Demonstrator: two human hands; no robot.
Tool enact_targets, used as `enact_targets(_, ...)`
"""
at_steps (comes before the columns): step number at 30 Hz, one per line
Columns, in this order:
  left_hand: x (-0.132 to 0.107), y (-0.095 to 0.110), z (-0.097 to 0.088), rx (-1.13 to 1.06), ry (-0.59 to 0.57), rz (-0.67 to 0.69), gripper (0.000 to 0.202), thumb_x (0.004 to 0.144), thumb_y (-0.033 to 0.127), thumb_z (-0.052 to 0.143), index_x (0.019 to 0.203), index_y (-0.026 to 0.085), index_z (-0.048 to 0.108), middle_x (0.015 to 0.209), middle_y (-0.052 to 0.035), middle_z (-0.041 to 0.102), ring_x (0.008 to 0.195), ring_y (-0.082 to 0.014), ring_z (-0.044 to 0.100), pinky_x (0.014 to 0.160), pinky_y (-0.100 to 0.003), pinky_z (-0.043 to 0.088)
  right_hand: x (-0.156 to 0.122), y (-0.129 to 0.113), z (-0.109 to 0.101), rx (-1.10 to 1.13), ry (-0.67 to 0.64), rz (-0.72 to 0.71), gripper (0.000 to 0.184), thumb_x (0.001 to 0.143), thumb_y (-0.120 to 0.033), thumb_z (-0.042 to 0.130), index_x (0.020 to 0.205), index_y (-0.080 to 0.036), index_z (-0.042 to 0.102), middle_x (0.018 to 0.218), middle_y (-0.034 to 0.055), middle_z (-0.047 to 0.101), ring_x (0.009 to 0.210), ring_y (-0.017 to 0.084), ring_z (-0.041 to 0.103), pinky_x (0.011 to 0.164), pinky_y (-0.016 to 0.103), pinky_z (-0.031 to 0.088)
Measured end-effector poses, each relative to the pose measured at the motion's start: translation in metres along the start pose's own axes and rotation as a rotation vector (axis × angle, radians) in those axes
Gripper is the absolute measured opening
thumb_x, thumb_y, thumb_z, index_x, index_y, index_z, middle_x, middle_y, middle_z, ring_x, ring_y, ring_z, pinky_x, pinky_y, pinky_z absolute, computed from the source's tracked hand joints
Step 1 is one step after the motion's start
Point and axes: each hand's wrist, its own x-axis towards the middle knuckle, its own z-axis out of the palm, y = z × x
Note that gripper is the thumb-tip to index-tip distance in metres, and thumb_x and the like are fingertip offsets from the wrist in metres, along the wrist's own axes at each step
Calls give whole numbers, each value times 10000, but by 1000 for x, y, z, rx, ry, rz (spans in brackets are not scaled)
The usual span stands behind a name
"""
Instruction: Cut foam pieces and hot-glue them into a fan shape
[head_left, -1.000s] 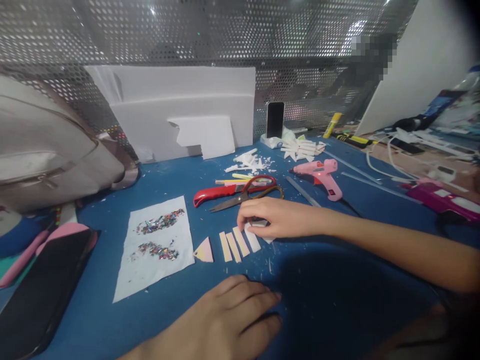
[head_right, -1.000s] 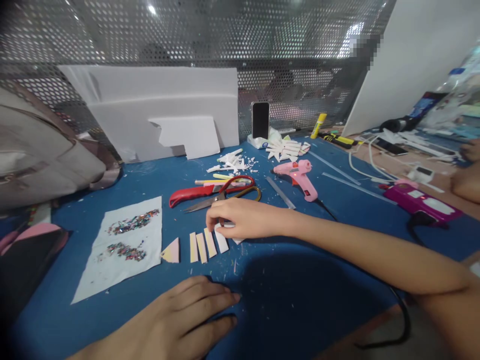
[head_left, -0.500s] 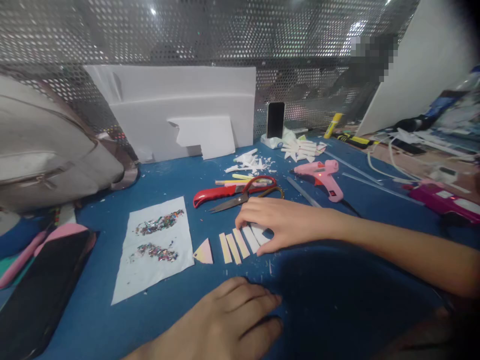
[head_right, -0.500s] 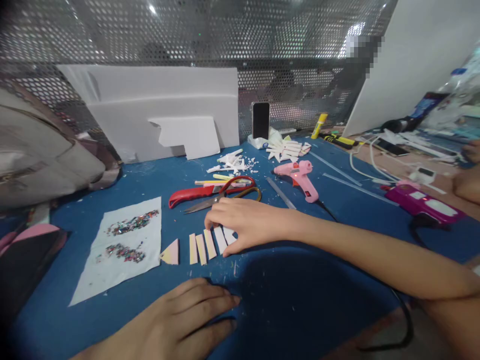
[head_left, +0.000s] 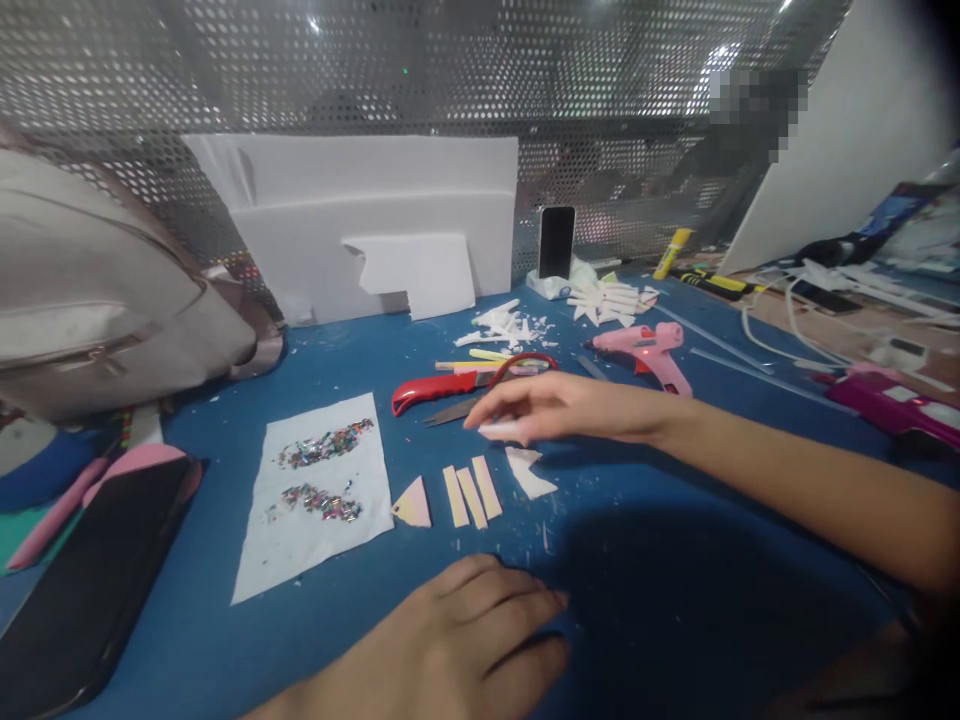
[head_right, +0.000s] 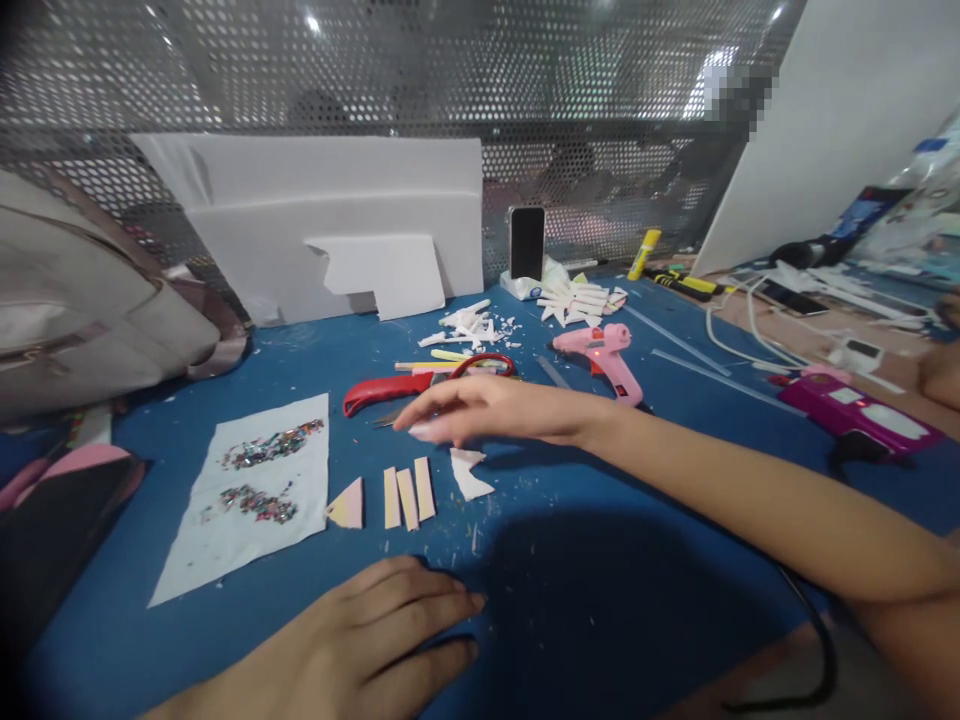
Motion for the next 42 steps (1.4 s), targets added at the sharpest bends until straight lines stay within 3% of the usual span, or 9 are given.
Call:
enact_targets(2, 0, 0, 2, 2, 6, -2, 306, 1000, 249, 378, 1165, 134, 608, 1272, -61, 613, 1137, -184, 567, 983, -329, 473, 3, 4, -4, 424, -5, 20, 376, 920, -395, 547, 1189, -149, 638, 1231, 95, 580, 960, 137, 546, 804, 235, 455)
enact_targets(4, -1, 0, 3, 5, 4, 2, 302, 997, 247, 391, 1174, 130, 605, 1279, -66, 608, 1146, -188, 561, 991, -335, 469, 7, 10, -6, 713, -6, 30, 406, 906, -409, 573, 1160, -103, 652, 1150, 105, 612, 905, 125, 560, 765, 213, 472)
enact_targets(7, -2, 0, 3, 8, 17, 11, 298, 993, 237, 397, 1181, 128, 603, 1278, -72, 609, 1146, -195, 562, 993, -347, 467, 9, 16, -6, 855, 1, 54, 413, 872, -366, 645, 1150, -60, 650, 1048, 101, 643, 903, 136, 598, 752, 201, 495)
enact_targets(15, -2, 2, 2, 7, -5, -5, 286, 985, 249, 434, 1193, 143, 598, 1286, -51, 604, 1148, -187, 558, 1006, -335, 455, 5, 17, -7, 813, 27, 39, 365, 880, -279, 658, 1171, -61, 628, 1166, 130, 642, 1153, 233, 602, 980, 269, 482)
enact_targets(20, -2, 1, 0, 15, 11, -15, 291, 993, 255, 410, 1174, 145, 609, 1279, -50, 608, 1152, -182, 556, 1004, -331, 455, 5, 16, -7, 760, 35, 23, 373, 877, -312, 654, 1171, -85, 628, 1187, 117, 642, 1171, 226, 591, 1029, 289, 452)
enact_targets(26, -1, 2, 0, 18, 20, -12, 281, 983, 255, 442, 1181, 144, 607, 1271, -51, 613, 1157, -183, 552, 1004, -329, 457, 7, 15, -7, 568, 68, 34, 312, 910, -365, 611, 1117, -134, 646, 1122, 91, 636, 1073, 163, 605, 943, 252, 481)
enact_targets(32, -3, -1, 6, 7, 30, 10, 304, 995, 265, 398, 1172, 136, 608, 1275, -68, 607, 1151, -194, 555, 984, -346, 473, 8, 15, -6, 487, 54, 18, 310, 937, -395, 576, 1028, -108, 653, 1020, 92, 650, 925, 123, 619, 836, 223, 493)
enact_targets(42, -1, 0, 3, -12, 25, 12, 291, 993, 244, 401, 1158, 127, 611, 1260, -72, 620, 1138, -193, 569, 989, -341, 470, 8, 12, -3, 425, 60, 18, 416, 986, -455, 453, 1044, -104, 668, 1079, 130, 673, 956, 151, 637, 838, 245, 503)
